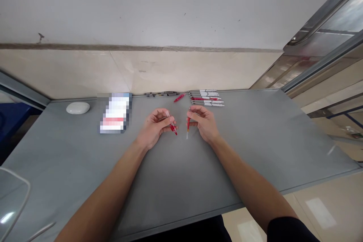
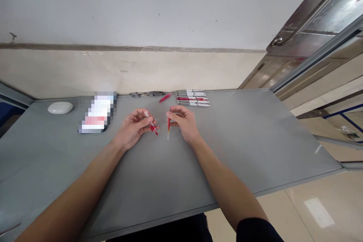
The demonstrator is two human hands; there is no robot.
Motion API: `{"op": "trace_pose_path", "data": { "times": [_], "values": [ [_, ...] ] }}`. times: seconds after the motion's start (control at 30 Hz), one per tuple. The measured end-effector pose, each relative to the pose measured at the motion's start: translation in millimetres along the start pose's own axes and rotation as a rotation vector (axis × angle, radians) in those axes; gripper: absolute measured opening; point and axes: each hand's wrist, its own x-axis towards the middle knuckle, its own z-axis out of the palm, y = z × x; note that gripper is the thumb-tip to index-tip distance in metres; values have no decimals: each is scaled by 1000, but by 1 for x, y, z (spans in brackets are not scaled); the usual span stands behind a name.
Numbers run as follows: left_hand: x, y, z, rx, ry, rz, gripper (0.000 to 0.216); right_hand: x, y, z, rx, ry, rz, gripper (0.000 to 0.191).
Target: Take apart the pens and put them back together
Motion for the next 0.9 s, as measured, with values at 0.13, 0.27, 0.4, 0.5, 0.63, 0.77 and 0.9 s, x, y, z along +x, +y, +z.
{"op": "trace_pose_path", "data": {
  "times": [0.13, 0.27, 0.4, 0.5, 0.63, 0.77, 0.9],
  "values": [
    [0, 0, 0, 9, 9, -9, 26, 1, 1, -1, -2, 24, -2, 26],
    [0, 0, 1, 15, 16, -11, 26, 1, 1, -2, -11, 28, -7, 27],
    [0, -1, 0, -15, 13, -17, 26, 0, 0, -3, 14, 20, 8, 26],
    [1, -1, -2, -51, 11, -50, 26, 0, -1, -4, 48, -3, 34, 25],
    [3, -1, -4, -84, 12, -85, 28, 0, -3, -6, 100, -19, 76, 24],
    [3, 0, -5, -117, 12, -95, 29, 0, -4, -8, 122, -45, 123, 26],
    [4, -2, -4, -125, 26, -100, 30, 0, -5, -10, 136, -60, 111, 26]
  ]
}}
